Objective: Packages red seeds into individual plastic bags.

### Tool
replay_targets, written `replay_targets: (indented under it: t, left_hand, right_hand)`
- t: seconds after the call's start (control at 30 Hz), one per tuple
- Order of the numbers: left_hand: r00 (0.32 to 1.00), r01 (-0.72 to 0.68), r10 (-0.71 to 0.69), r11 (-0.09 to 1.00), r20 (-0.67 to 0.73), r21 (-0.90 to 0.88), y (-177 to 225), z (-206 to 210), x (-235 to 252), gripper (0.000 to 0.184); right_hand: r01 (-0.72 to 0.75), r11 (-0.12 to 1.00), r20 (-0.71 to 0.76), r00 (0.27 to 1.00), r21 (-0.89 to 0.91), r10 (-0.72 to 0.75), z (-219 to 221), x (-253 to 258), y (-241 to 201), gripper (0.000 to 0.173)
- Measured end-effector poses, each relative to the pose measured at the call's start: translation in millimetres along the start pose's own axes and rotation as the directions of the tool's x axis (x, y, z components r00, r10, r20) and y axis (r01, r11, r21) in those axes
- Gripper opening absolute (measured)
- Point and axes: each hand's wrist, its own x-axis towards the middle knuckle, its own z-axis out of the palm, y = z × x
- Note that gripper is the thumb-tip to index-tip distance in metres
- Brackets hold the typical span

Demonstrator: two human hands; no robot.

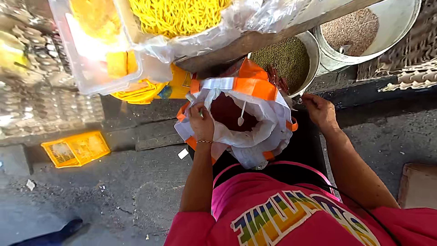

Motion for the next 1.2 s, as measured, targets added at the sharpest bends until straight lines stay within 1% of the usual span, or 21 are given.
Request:
replay_targets:
  t: [0.03,0.07,0.13,0.17,0.2,0.27,0.33,0.4,0.43,0.47,0.53,0.6,0.67,0.77,0.83,0.93,1.03,1.13,1.2]
  left_hand:
    - [0.999,0.037,-0.036,0.999,-0.031,0.007,-4.9,-2.7,1.0,0.031]
    - [0.997,0.076,-0.076,0.997,-0.007,0.032,-8.9,-4.5,1.7,0.036]
    - [0.976,0.154,-0.171,0.98,0.137,0.122,-15.8,-2.9,4.8,0.054]
    - [0.957,0.168,-0.202,0.971,0.207,0.17,-19.8,1.9,6.3,0.058]
    - [0.942,0.159,-0.211,0.965,0.262,0.206,-23.4,7.7,6.7,0.056]
    - [0.914,0.12,-0.2,0.964,0.353,0.237,-24.9,16.0,7.8,0.045]
    - [0.882,0.084,-0.16,0.979,0.444,0.186,-24.6,17.5,10.5,0.042]
    - [0.852,0.056,-0.105,0.992,0.513,0.11,-23.8,13.2,16.2,0.043]
    - [0.848,0.048,-0.093,0.994,0.521,0.099,-22.3,9.8,19.9,0.044]
    - [0.859,0.036,-0.079,0.995,0.505,0.095,-20.4,6.4,24.3,0.044]
    - [0.912,-0.001,-0.033,0.997,0.408,0.084,-16.6,3.0,35.3,0.041]
    - [0.939,-0.001,-0.04,0.993,0.342,0.12,-12.2,5.9,50.2,0.039]
    - [0.93,0.006,-0.087,0.975,0.358,0.221,-9.2,15.5,68.1,0.04]
    - [0.878,0.046,-0.23,0.913,0.419,0.404,-6.4,32.9,91.7,0.041]
    - [0.856,0.062,-0.28,0.89,0.435,0.452,-6.2,39.4,99.6,0.041]
    - [0.86,0.091,-0.314,0.87,0.401,0.484,-11.8,52.2,100.7,0.042]
    - [0.865,0.138,-0.368,0.827,0.341,0.544,-14.1,60.5,104.0,0.038]
    - [0.842,0.168,-0.399,0.833,0.362,0.527,-16.5,58.0,101.7,0.039]
    - [0.843,0.179,-0.403,0.834,0.356,0.522,-18.6,57.7,99.9,0.041]
  right_hand:
    - [0.003,1.0,0.001,1.0,0.0,-0.003,-0.1,-1.9,0.0,0.034]
    - [0.018,1.0,-0.004,1.0,0.005,-0.018,-0.2,-4.0,0.9,0.033]
    - [0.023,0.999,-0.036,0.999,0.046,-0.021,-0.6,-1.4,-4.4,0.034]
    - [0.019,0.996,-0.069,0.998,0.084,-0.013,-0.5,1.9,-11.3,0.034]
    - [0.025,0.993,-0.097,0.995,0.113,-0.014,-0.4,4.2,-18.9,0.035]
    - [0.06,0.987,-0.127,0.991,0.147,-0.042,-1.0,6.2,-34.9,0.035]
    - [0.112,0.98,-0.149,0.985,0.167,-0.087,-1.2,5.4,-49.2,0.035]
    - [0.196,0.962,-0.183,0.97,0.189,-0.161,-0.9,5.0,-58.6,0.034]
    - [0.239,0.95,-0.205,0.959,0.202,-0.197,-0.4,4.5,-62.3,0.033]
    - [0.274,0.938,-0.221,0.948,0.213,-0.227,-0.4,3.5,-66.6,0.033]
    - [0.318,0.919,-0.242,0.934,0.233,-0.262,-1.2,-0.3,-78.1,0.031]
    - [0.365,0.898,-0.265,0.916,0.245,-0.301,-3.4,-6.0,-91.3,0.029]
    - [0.434,0.87,-0.273,0.889,0.235,-0.369,-8.9,-15.1,-103.3,0.029]
    - [0.564,0.8,-0.29,0.816,0.207,-0.5,-16.6,-31.8,-130.4,0.029]
    - [0.643,0.746,-0.293,0.757,0.174,-0.584,-15.9,-41.5,-148.6,0.028]
    - [0.709,0.69,-0.239,0.702,0.144,-0.671,-5.9,-50.3,-159.7,0.026]
    - [0.723,0.659,-0.192,0.691,0.208,-0.697,9.5,-48.8,-159.6,0.024]
    - [0.71,0.661,-0.164,0.702,0.243,-0.693,16.7,-46.6,-160.2,0.023]
    - [0.704,0.664,-0.16,0.707,0.251,-0.689,18.6,-46.4,-161.3,0.023]
